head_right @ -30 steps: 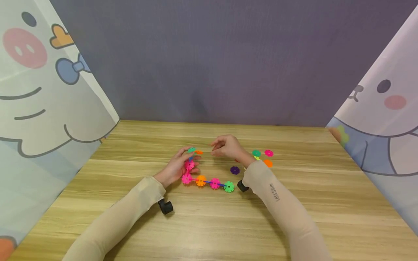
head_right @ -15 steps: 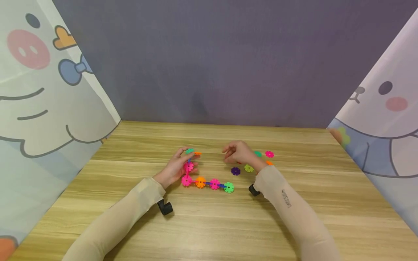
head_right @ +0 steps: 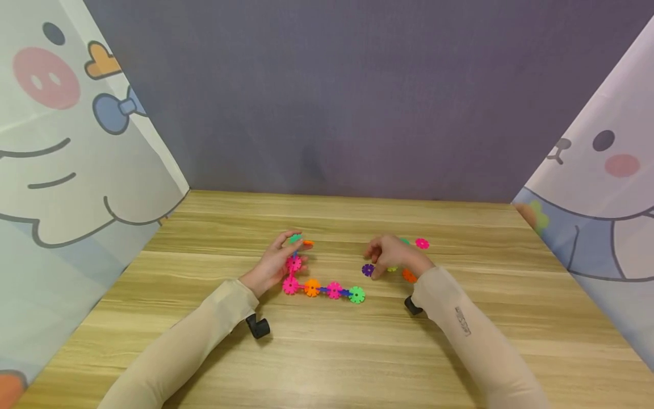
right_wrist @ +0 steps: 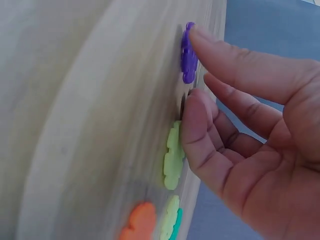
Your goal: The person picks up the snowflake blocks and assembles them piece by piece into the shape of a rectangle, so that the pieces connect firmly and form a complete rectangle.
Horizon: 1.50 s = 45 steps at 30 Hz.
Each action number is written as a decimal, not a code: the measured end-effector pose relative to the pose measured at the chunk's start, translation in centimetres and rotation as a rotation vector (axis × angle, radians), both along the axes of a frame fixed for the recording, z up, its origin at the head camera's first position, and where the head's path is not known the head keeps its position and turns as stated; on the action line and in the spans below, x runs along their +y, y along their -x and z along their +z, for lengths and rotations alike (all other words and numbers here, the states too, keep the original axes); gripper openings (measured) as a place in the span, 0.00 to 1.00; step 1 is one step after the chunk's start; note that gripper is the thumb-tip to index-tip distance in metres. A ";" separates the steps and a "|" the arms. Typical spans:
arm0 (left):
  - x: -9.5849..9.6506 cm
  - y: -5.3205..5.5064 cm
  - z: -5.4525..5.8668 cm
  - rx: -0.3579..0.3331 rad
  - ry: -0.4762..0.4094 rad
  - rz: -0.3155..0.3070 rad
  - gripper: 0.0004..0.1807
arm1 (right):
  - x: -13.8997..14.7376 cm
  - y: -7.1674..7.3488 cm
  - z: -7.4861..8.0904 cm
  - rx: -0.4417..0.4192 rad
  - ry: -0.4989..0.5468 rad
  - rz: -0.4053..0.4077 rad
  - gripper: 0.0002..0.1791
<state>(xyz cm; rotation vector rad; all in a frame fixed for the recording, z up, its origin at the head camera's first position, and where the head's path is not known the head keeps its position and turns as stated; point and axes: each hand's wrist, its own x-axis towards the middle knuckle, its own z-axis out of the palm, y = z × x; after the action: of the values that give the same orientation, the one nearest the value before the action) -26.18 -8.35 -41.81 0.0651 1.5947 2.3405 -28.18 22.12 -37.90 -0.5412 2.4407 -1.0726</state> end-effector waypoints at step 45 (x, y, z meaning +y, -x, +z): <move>-0.2 -0.2 0.1 0.011 0.013 0.007 0.25 | -2.8 -0.8 0.0 -0.013 0.141 -0.059 0.05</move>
<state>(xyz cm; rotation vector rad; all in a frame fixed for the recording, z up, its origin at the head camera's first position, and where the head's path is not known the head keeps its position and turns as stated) -25.98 -8.51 -41.75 0.0701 1.6179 2.3387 -27.41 19.30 -37.93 -0.5070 2.3956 -1.2748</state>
